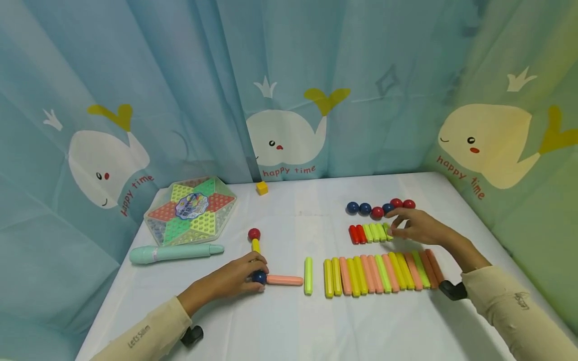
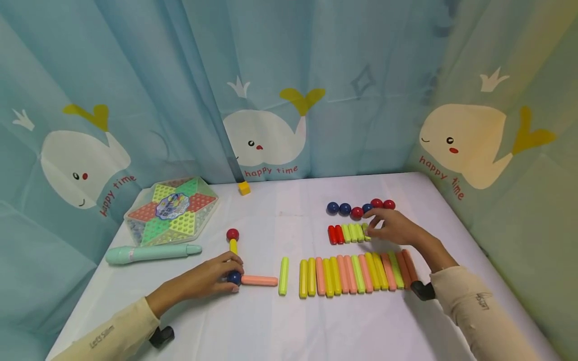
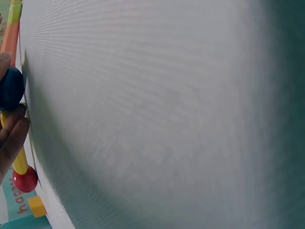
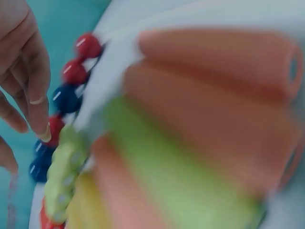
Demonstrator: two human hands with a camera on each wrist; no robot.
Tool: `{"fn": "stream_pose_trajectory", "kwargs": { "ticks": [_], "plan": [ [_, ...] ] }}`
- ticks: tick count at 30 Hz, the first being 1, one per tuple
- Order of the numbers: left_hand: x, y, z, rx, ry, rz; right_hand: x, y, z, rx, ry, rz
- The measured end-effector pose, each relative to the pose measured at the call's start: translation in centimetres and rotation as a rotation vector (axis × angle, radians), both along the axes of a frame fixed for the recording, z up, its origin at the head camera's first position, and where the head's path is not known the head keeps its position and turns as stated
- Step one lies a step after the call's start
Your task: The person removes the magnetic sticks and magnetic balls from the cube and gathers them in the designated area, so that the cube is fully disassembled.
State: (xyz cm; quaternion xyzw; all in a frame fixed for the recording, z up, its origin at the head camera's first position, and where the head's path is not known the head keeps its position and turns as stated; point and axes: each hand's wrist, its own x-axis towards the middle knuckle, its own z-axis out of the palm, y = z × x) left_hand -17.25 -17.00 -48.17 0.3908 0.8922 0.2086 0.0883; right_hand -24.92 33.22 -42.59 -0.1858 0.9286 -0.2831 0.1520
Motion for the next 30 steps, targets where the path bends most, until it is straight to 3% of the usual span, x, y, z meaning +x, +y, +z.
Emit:
{"fn": "stream_pose_trajectory", "kwargs": {
  "ticks": [8,18,25,30],
  "plan": [
    [-0.1,-0.2,0.3,0.009,-0.050,0.042,1.1,-8.7,1.5,0.006,0.057,0.152],
    [-1.2,-0.8,0.7,-0.047,-0.040,0.060,1.8,-21.7,0.6,0.047,-0.005,0.423],
    [-1.7,-1.0,0.8,0.013,-0.047,0.058,2.4,-26.6,-1.1,0.161,-0.056,0.457],
    [-1.7,-1.3,0.7,0.018,-0.065,0.075,3.0,-28.4,-2.1,0.244,-0.030,0.497]
  ]
}}
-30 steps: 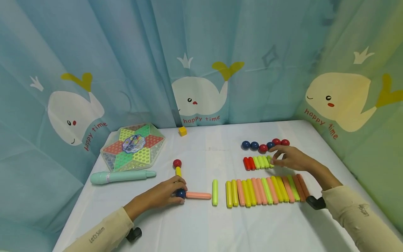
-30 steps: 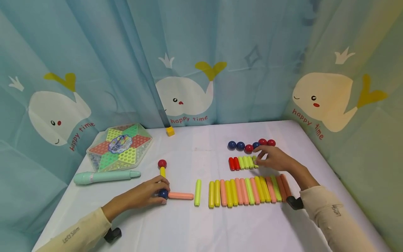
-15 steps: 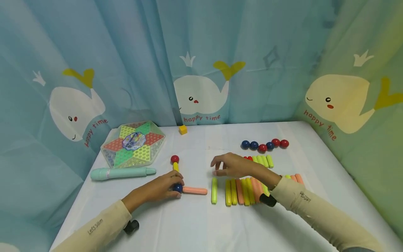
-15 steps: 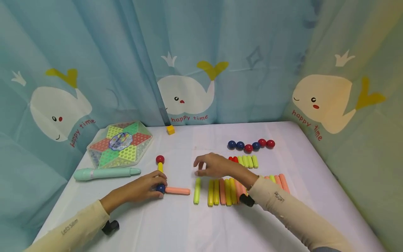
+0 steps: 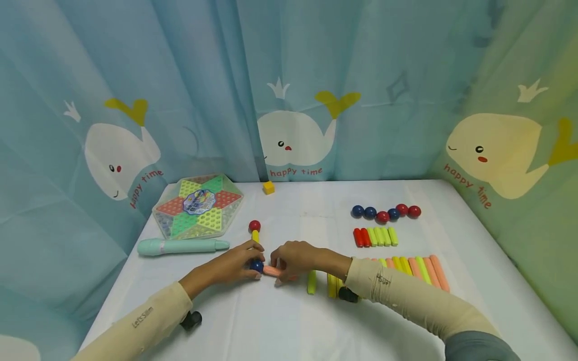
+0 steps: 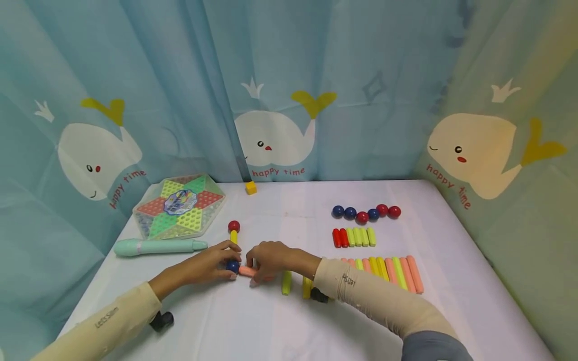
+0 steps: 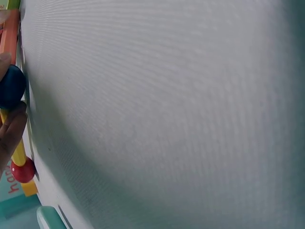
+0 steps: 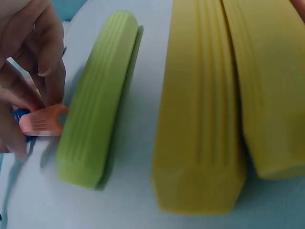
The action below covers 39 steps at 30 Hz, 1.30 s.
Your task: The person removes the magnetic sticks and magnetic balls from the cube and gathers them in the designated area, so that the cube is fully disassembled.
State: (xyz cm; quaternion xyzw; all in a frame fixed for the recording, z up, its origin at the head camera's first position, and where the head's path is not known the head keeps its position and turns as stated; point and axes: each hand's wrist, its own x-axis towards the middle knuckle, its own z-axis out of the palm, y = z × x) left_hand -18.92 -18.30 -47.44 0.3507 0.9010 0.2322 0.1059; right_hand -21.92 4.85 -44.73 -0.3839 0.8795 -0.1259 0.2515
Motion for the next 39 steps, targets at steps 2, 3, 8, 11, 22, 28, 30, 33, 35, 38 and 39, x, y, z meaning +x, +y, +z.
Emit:
{"fn": "stream_pose_trajectory", "kwargs": {
  "ticks": [2,3,8,11,22,28,30,33,35,38,39],
  "plan": [
    [0.0,0.0,0.0,-0.001,-0.004,0.002,0.1,-0.2,-0.2,0.008,0.019,0.032],
    [0.0,0.0,0.0,-0.001,-0.002,0.003,0.1,-0.2,-0.3,0.013,0.021,0.046],
    [0.0,0.1,-0.1,0.009,0.002,-0.005,-0.2,-0.2,-0.1,0.052,0.000,0.108],
    [0.0,0.3,0.0,0.014,-0.017,-0.002,-0.4,0.2,-0.1,0.068,-0.007,0.131],
    [0.0,0.4,-0.3,0.013,-0.015,0.035,0.0,2.5,1.6,0.025,-0.089,0.097],
    [0.2,0.3,-0.6,0.008,-0.020,0.036,0.2,6.9,3.1,-0.169,-0.210,-0.062],
    [0.2,0.3,-0.6,0.007,-0.019,0.031,0.4,9.1,3.6,-0.253,-0.234,-0.108],
    [0.2,0.2,-0.7,0.009,-0.015,0.022,0.5,13.2,4.1,-0.353,-0.211,-0.155],
    [0.2,0.2,-0.7,0.008,-0.009,0.020,0.6,16.4,4.3,-0.382,-0.170,-0.193],
    [0.2,0.2,-0.7,0.006,0.002,0.020,1.0,21.6,4.5,-0.393,-0.148,-0.274],
    [0.3,0.2,-0.7,0.006,0.006,0.020,1.2,23.4,4.6,-0.390,-0.153,-0.304]
  ]
}}
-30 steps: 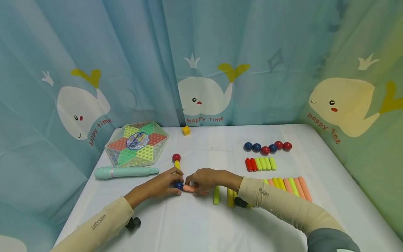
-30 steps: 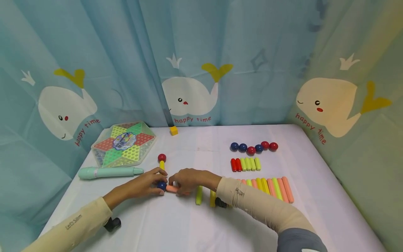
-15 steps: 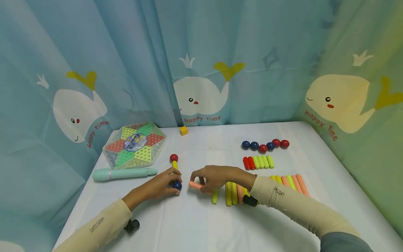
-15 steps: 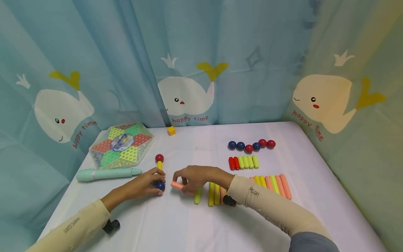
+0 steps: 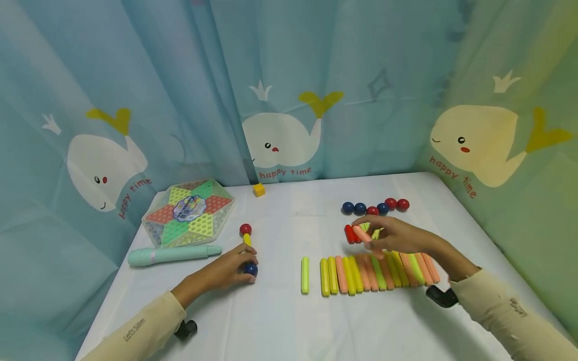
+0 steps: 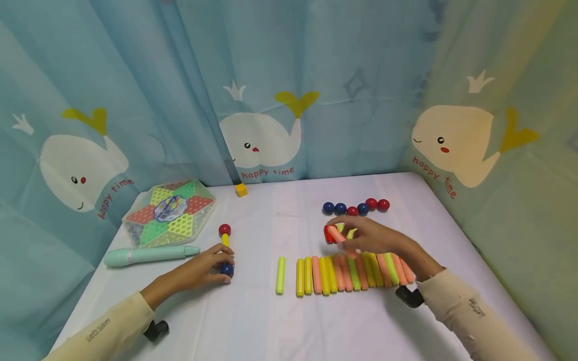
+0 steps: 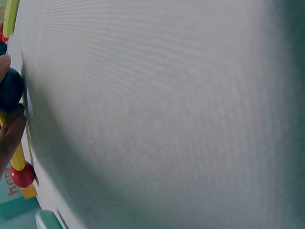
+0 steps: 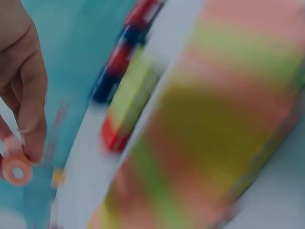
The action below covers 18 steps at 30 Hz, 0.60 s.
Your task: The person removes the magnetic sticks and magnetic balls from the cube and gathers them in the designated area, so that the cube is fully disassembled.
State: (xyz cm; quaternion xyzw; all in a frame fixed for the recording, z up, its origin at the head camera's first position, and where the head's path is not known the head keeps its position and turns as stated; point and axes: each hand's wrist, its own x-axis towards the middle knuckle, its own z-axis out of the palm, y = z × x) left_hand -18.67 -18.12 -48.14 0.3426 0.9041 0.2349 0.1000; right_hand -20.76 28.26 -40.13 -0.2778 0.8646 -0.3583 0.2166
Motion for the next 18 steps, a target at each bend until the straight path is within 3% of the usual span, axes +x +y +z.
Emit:
{"fn": "stream_pose_trajectory", "kwargs": {
  "ticks": [4,9,13,18],
  "plan": [
    [0.3,-0.2,-0.1,0.017,0.000,0.004,1.0,6.9,-0.5,0.000,-0.028,-0.091],
    [0.4,-0.3,-0.1,0.023,0.006,0.019,2.3,13.3,-2.2,0.039,0.016,-0.224],
    [0.4,-0.2,0.0,0.015,0.011,0.020,2.7,15.8,-3.9,0.096,-0.003,-0.296],
    [0.3,0.1,-0.1,0.020,0.011,0.001,3.0,16.6,-5.3,0.123,0.013,-0.296]
  ]
}}
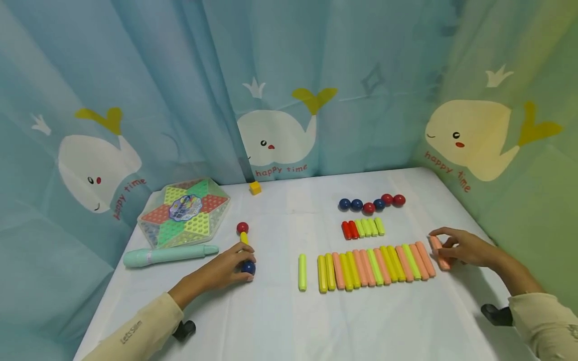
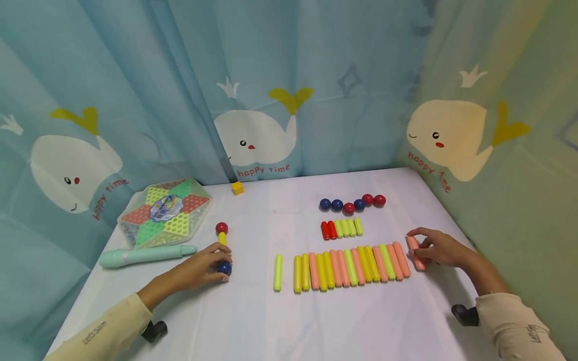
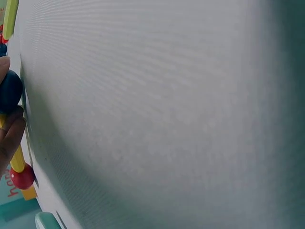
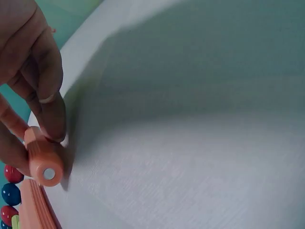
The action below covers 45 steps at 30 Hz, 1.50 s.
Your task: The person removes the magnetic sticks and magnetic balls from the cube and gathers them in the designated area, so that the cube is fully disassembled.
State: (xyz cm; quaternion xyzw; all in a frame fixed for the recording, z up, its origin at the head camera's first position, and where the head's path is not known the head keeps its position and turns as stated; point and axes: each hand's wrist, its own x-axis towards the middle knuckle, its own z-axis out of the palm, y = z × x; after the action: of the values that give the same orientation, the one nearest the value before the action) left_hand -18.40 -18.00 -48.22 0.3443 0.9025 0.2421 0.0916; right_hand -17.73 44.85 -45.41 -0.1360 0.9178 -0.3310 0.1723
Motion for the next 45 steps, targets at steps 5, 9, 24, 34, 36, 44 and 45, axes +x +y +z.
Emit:
{"fn": "stream_pose_trajectory", "kwargs": {
  "ticks": [5,9,24,34,36,44,45],
  "plan": [
    [0.0,0.1,-0.1,0.012,0.007,-0.002,-0.3,-0.2,0.2,0.000,-0.036,0.018],
    [0.1,0.0,-0.1,0.019,0.016,0.000,-0.6,-0.5,0.6,0.003,-0.069,0.034],
    [0.2,-0.5,0.7,-0.007,0.086,-0.013,-3.1,-6.9,3.8,0.108,0.174,-0.029],
    [-0.2,-0.5,0.7,-0.050,0.066,-0.024,-8.5,-21.2,6.8,0.015,0.109,0.249],
    [-0.1,-0.5,0.7,-0.050,0.063,-0.029,-9.5,-23.9,6.7,0.012,0.065,0.293],
    [0.6,-1.0,0.3,-0.102,0.131,-0.055,-12.3,-31.4,5.0,0.030,-0.032,0.394],
    [0.7,-1.0,0.4,-0.096,0.126,-0.047,-12.5,-32.1,4.8,0.036,-0.040,0.404]
  ]
}}
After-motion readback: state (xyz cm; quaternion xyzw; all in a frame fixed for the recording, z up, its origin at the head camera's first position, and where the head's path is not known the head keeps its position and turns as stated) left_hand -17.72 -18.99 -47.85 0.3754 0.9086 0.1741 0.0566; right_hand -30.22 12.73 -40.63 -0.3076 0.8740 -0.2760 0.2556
